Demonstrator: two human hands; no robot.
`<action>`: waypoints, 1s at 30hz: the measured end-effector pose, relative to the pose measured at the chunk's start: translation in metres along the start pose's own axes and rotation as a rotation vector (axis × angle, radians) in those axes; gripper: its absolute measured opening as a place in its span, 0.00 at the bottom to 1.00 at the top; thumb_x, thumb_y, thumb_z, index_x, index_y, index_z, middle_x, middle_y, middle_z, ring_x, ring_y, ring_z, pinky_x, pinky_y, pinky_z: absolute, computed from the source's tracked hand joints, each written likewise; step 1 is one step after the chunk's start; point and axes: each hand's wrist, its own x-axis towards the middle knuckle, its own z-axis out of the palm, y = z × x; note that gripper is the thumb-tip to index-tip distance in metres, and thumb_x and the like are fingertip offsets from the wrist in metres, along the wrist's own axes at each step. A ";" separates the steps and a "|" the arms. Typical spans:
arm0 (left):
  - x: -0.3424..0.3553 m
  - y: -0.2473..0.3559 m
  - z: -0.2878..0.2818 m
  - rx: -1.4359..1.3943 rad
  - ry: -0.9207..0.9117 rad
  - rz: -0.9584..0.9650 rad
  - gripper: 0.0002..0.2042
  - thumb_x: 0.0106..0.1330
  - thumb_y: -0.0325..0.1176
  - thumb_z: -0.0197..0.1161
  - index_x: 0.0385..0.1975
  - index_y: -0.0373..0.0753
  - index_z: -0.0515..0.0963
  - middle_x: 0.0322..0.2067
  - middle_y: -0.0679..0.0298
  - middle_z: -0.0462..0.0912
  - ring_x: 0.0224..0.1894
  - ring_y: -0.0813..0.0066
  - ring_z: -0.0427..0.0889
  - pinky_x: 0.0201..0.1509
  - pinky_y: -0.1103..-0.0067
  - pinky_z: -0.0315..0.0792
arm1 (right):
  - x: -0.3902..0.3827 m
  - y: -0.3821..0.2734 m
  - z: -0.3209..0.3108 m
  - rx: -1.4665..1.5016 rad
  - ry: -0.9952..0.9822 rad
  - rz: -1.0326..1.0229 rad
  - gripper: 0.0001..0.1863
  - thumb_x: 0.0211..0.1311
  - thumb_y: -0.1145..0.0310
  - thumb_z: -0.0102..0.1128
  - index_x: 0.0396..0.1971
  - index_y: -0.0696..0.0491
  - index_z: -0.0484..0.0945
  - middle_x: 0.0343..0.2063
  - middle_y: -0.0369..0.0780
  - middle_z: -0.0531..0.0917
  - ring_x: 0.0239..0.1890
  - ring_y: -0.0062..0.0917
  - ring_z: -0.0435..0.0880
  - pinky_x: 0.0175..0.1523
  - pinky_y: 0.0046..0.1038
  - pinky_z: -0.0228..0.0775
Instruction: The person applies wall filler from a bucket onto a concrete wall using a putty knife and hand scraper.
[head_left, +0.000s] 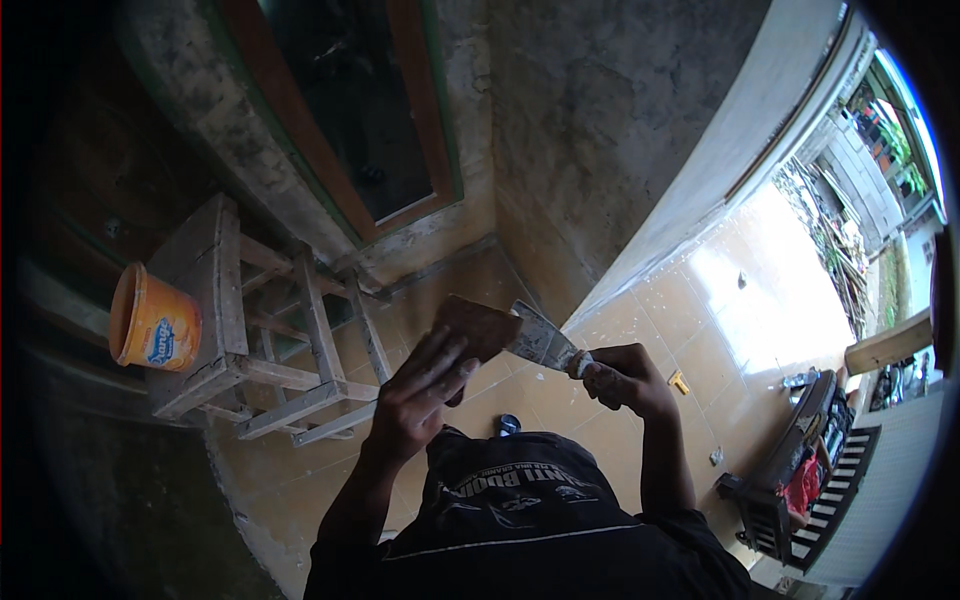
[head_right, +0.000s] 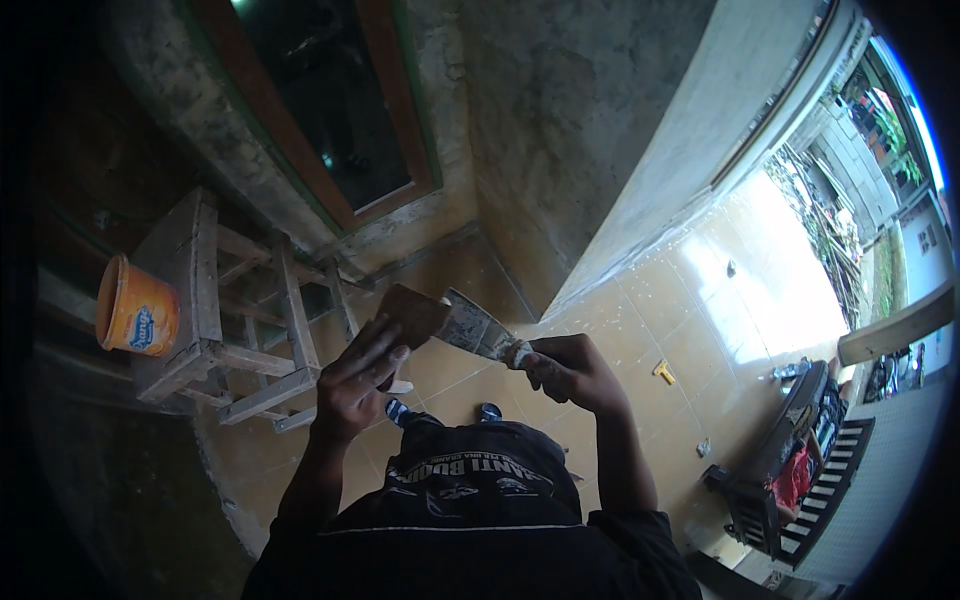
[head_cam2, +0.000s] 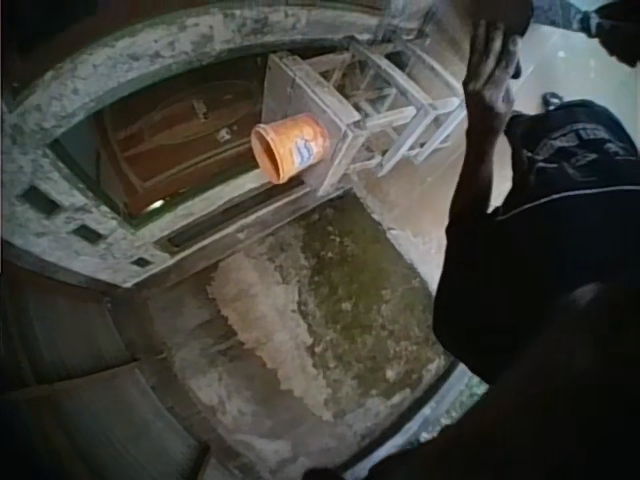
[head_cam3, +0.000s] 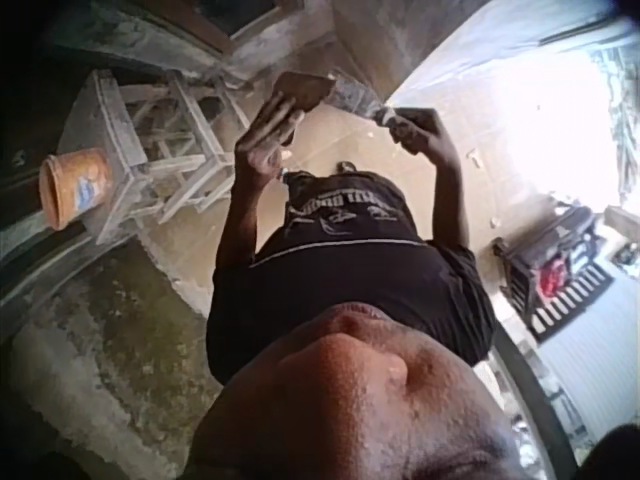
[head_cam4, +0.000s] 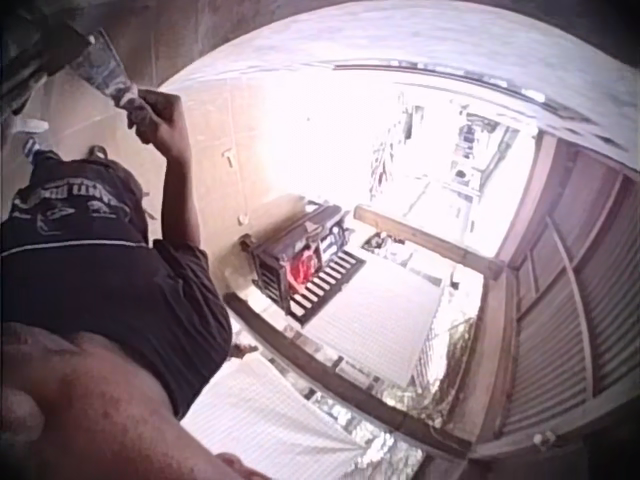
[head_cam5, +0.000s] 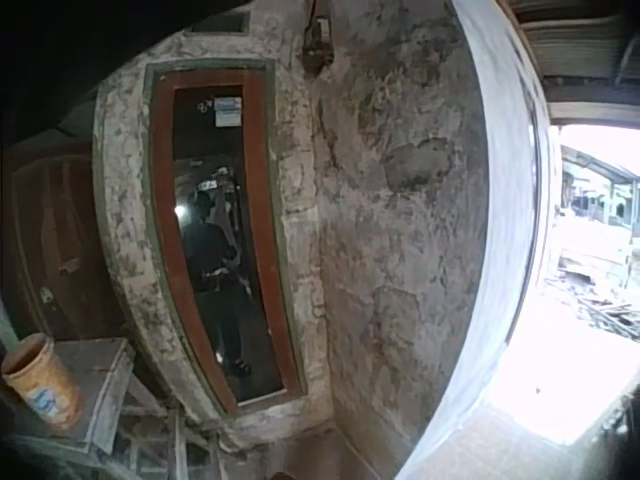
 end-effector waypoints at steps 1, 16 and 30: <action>-0.003 -0.002 0.000 0.018 0.002 -0.010 0.26 0.48 0.11 0.51 0.48 0.40 0.77 0.51 0.52 0.75 0.58 0.54 0.70 0.59 0.66 0.68 | -0.001 0.001 0.000 0.013 -0.024 -0.018 0.17 0.65 0.60 0.54 0.32 0.62 0.78 0.15 0.32 0.73 0.13 0.09 0.64 0.16 0.14 0.53; 0.013 0.003 0.028 -1.535 -0.014 -0.928 0.10 0.55 0.23 0.57 0.38 0.30 0.74 0.32 0.59 0.80 0.32 0.73 0.82 0.39 0.78 0.79 | -0.017 0.019 0.026 -0.761 0.631 -0.657 0.23 0.48 0.78 0.63 0.47 0.45 0.79 0.33 0.39 0.78 0.35 0.28 0.76 0.41 0.27 0.66; 0.021 -0.003 0.022 -1.598 -0.118 -0.826 0.10 0.57 0.20 0.54 0.39 0.30 0.74 0.33 0.58 0.81 0.33 0.72 0.83 0.41 0.76 0.79 | -0.069 0.040 0.014 -1.235 0.887 -0.682 0.21 0.39 0.77 0.64 0.36 0.39 0.83 0.37 0.35 0.78 0.44 0.30 0.74 0.51 0.39 0.55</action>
